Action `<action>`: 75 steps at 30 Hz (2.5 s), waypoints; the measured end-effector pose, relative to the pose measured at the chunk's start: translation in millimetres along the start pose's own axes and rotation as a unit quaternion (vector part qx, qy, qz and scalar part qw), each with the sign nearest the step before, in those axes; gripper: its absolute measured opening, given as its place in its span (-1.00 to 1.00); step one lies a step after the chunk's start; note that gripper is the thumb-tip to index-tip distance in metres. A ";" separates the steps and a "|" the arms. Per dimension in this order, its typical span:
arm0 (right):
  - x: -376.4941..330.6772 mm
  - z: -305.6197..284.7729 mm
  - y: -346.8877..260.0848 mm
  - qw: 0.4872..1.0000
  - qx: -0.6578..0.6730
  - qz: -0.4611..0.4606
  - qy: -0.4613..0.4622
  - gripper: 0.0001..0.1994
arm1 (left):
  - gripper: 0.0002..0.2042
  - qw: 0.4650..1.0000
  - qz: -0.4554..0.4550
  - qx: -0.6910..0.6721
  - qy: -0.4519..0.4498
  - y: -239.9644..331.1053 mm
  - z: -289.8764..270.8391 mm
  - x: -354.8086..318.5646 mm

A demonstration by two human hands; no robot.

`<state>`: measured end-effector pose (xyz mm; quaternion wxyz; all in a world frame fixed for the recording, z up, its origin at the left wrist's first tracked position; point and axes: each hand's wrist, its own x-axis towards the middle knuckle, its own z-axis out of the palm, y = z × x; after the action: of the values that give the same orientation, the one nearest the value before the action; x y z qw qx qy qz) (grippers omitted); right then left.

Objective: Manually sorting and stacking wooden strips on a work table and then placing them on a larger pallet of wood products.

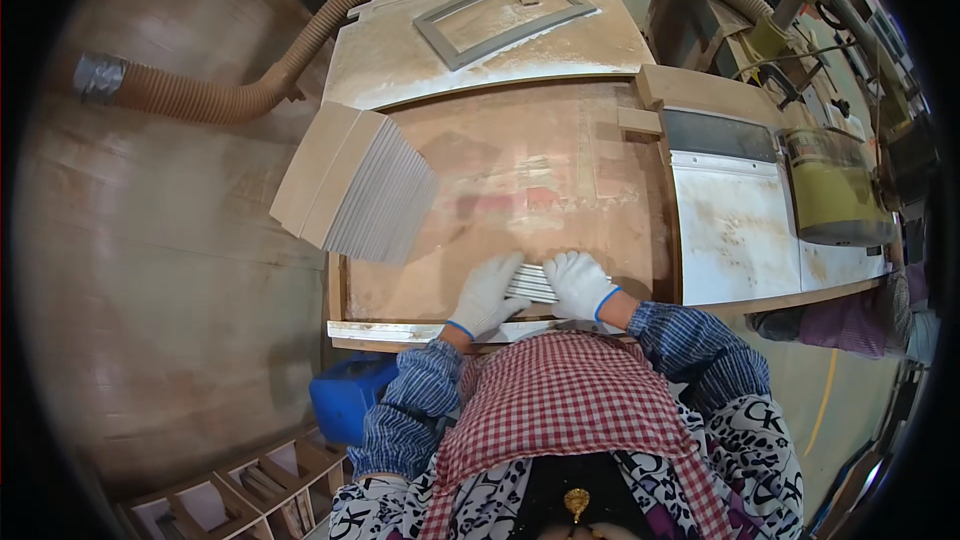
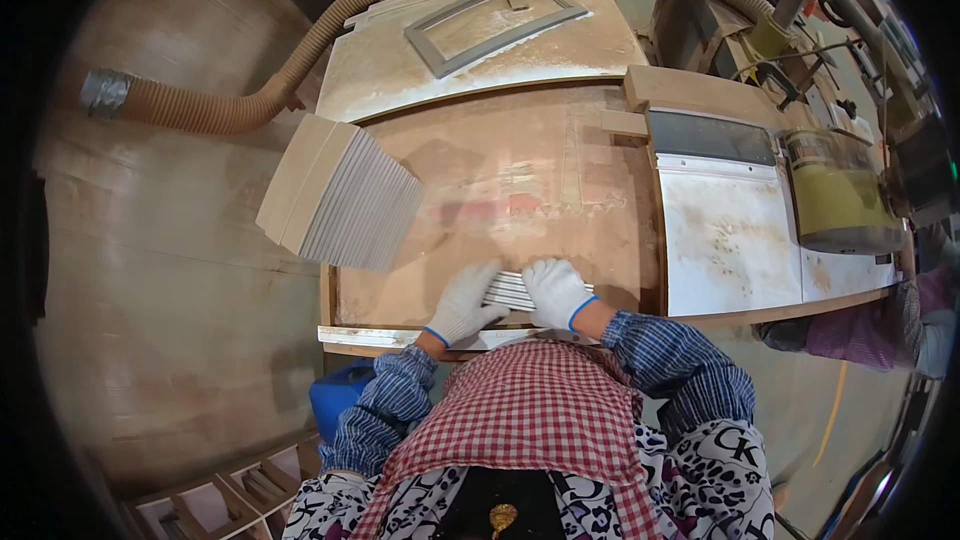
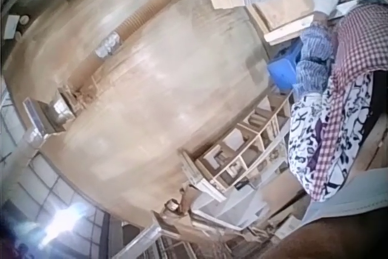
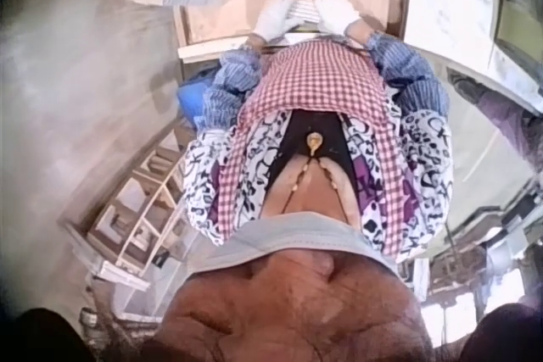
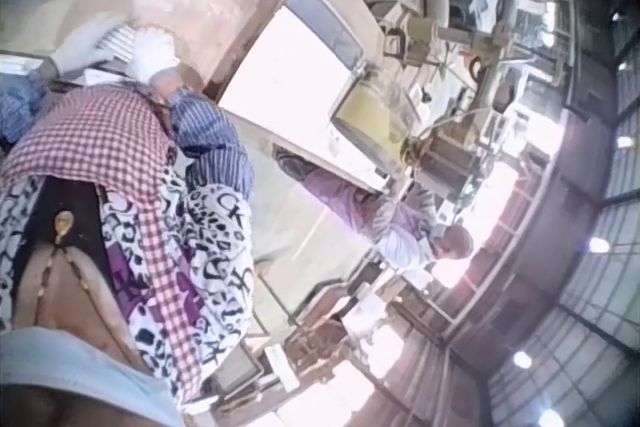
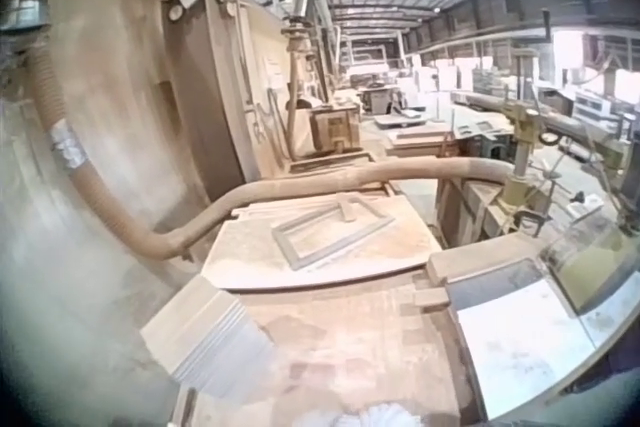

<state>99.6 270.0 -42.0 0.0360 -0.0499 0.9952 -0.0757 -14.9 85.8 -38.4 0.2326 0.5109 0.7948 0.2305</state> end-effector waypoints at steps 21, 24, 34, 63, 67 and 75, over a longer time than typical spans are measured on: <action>210.1 4.8 -68.0 0.645 0.675 0.337 -0.124 -0.38 | -0.51 0.856 -0.289 -0.328 0.277 -100.7 -51.5 -112.9; 226.2 42.9 -62.4 0.640 0.705 0.277 -0.127 -0.39 | -0.58 0.759 -0.389 -0.475 0.215 -122.0 -44.3 -102.9; 200.6 76.2 -40.8 0.701 0.677 0.199 -0.102 -0.46 | -0.66 0.686 -0.340 -0.579 0.280 -108.9 -25.5 -68.2; 12.7 17.9 80.2 0.999 -0.010 0.007 0.031 -0.66 | -0.57 0.969 0.005 0.050 0.240 -18.4 -0.5 -7.7; 9.9 0.5 30.3 0.986 0.136 -0.004 -0.099 -0.69 | -0.54 0.975 0.120 0.142 0.123 -20.8 7.5 19.7; 54.5 6.2 133.9 0.951 0.054 0.203 0.229 -0.63 | -0.71 0.980 0.124 0.130 0.084 -27.8 22.1 17.8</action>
<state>33.5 395.1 -72.2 -0.1756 0.1736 0.9602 -0.1303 -27.7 94.7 -75.0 0.0664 0.6097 0.7655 0.1946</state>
